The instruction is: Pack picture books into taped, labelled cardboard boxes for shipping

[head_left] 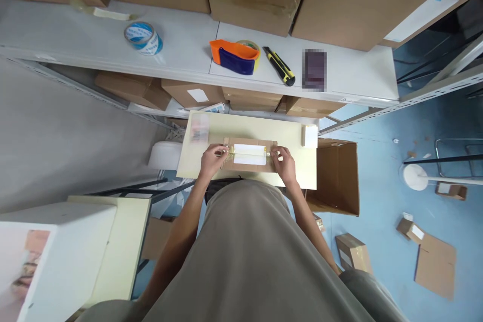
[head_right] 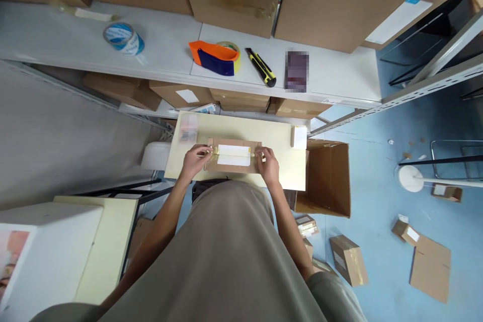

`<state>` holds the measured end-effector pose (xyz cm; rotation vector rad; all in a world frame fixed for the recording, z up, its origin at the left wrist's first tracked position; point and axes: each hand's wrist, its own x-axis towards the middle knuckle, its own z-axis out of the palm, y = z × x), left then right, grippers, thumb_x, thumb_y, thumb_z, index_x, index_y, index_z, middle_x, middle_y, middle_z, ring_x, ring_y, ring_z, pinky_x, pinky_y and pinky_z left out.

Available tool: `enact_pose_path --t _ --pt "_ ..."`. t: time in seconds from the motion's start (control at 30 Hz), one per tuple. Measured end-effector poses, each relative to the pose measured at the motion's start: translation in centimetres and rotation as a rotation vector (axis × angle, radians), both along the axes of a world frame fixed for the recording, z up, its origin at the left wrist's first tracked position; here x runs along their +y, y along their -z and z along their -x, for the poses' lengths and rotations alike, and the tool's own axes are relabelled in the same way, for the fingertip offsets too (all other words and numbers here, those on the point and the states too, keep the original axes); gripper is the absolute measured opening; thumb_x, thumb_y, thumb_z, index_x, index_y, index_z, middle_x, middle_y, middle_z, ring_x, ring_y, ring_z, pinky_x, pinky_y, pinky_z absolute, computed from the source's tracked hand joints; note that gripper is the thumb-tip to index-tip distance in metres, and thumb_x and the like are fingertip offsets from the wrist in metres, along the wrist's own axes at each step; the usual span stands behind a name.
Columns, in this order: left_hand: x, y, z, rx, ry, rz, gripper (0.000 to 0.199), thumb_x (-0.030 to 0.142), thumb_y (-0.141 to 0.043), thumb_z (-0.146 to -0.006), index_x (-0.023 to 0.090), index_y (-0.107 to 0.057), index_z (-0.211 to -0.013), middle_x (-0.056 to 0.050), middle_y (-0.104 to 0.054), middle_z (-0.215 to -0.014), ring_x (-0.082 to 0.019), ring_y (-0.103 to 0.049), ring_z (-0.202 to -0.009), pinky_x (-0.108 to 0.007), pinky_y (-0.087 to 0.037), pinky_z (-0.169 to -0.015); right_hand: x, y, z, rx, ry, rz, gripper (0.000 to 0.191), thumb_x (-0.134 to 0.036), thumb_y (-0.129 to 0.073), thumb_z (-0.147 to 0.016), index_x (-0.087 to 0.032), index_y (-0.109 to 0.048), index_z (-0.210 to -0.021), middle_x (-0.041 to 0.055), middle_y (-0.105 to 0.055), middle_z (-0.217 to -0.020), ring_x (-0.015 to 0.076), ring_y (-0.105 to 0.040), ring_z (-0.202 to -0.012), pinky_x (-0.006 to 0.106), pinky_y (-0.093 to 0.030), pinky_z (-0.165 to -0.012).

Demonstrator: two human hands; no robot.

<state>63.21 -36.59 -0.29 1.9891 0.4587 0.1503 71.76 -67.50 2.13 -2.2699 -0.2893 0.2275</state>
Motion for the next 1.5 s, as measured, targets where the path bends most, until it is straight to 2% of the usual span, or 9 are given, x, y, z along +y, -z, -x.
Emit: enact_pose_path --t 0.17,0.3,0.53,0.67,0.83,1.07,1.13,1.33,1.5 --pt "0.6 -1.5 0.3 0.002 0.096 -0.077 0.02 0.036 -0.069 -0.088 0.024 -0.08 -0.101 -0.008 -0.078 -0.116 -0.024 -0.076 -0.107 -0.04 -0.065 -0.095 -0.4 -0.8 0.5 -0.043 -0.032 0.038 0.034 -0.045 -0.049 -0.107 -0.024 -0.074 -0.117 0.0139 -0.067 -0.141 0.0246 -0.075 -0.093 0.042 -0.066 -0.082" --pt "1.5 -5.3 -2.2 -0.127 0.116 -0.196 0.024 0.035 -0.066 -0.093 0.027 -0.081 -0.111 -0.009 -0.075 -0.131 -0.028 -0.069 -0.131 -0.043 -0.062 -0.105 1.1 -4.1 -2.6 -0.278 -0.083 0.081 0.032 -0.042 -0.05 -0.108 -0.024 -0.074 -0.12 0.0153 -0.067 -0.143 0.0327 -0.073 -0.118 0.051 -0.062 -0.1" --pt "1.6 -15.5 -13.8 -0.439 0.018 -0.194 0.031 0.02 -0.057 -0.097 0.023 -0.079 -0.119 -0.01 -0.078 -0.129 -0.027 -0.074 -0.122 -0.046 -0.058 -0.112 12.6 -16.0 -13.7 -0.635 -0.3 0.159 0.044 -0.033 -0.048 -0.109 -0.015 -0.058 -0.147 0.0217 -0.064 -0.147 0.0378 -0.058 -0.138 0.053 -0.046 -0.118" --pt "1.0 -18.2 -17.3 -0.459 -0.03 -0.157 0.032 0.016 -0.056 -0.096 0.02 -0.081 -0.115 -0.011 -0.08 -0.126 -0.027 -0.077 -0.114 -0.044 -0.062 -0.105 19.7 -19.0 -17.2 -0.551 -0.351 0.434 0.045 -0.018 -0.043 -0.105 -0.001 -0.055 -0.145 0.031 -0.061 -0.146 0.0395 -0.056 -0.136 0.053 -0.041 -0.118" --pt "0.7 -17.8 -16.6 -0.424 -0.058 -0.079 0.033 0.011 -0.057 -0.093 0.019 -0.08 -0.116 -0.011 -0.081 -0.125 -0.027 -0.077 -0.117 -0.046 -0.061 -0.108 23.4 -18.9 -19.0 -0.446 -0.33 0.576 0.049 -0.01 -0.047 -0.099 0.006 -0.054 -0.146 0.0373 -0.06 -0.147 0.041 -0.055 -0.14 0.055 -0.036 -0.119" --pt "0.8 -15.8 -13.5 -0.364 -0.089 0.009 0.029 0.012 -0.058 -0.094 0.018 -0.078 -0.113 -0.011 -0.082 -0.119 -0.025 -0.079 -0.11 -0.046 -0.062 -0.107 21.9 -17.7 -19.6 -0.377 -0.346 0.515 0.049 -0.015 -0.047 -0.103 0.002 -0.047 -0.15 0.0319 -0.072 -0.129 0.0348 -0.069 -0.12 0.047 -0.046 -0.109" --pt "0.4 -14.9 -11.1 -0.391 -0.106 0.05 0.027 0.018 -0.059 -0.097 0.019 -0.077 -0.116 -0.012 -0.082 -0.12 -0.025 -0.079 -0.11 -0.046 -0.063 -0.106 20.2 -16.6 -18.1 -0.343 -0.325 0.366 0.047 -0.027 -0.051 -0.105 -0.005 -0.049 -0.148 0.0271 -0.074 -0.127 0.0347 -0.071 -0.113 0.047 -0.051 -0.103" --pt "-3.2 -11.9 -1.5 -0.394 -0.165 0.198 0.03 0.043 -0.074 -0.094 0.022 -0.073 -0.115 -0.01 -0.081 -0.113 -0.025 -0.078 -0.108 -0.044 -0.064 -0.103 13.2 -10.9 -7.4 0.071 -0.388 -0.525 0.053 -0.067 -0.069 -0.091 -0.023 -0.055 -0.115 0.0092 -0.075 -0.105 0.0275 -0.074 -0.095 0.044 -0.061 -0.09" --pt "-5.6 -11.1 2.2 -0.294 -0.14 0.209 0.032 0.052 -0.077 -0.092 0.023 -0.072 -0.104 -0.007 -0.079 -0.103 -0.023 -0.077 -0.099 -0.04 -0.065 -0.096 10.2 -8.9 0.6 0.299 -0.285 -0.688 0.062 -0.073 -0.079 -0.084 -0.026 -0.057 -0.119 0.0079 -0.074 -0.113 0.0256 -0.072 -0.106 0.045 -0.06 -0.101"
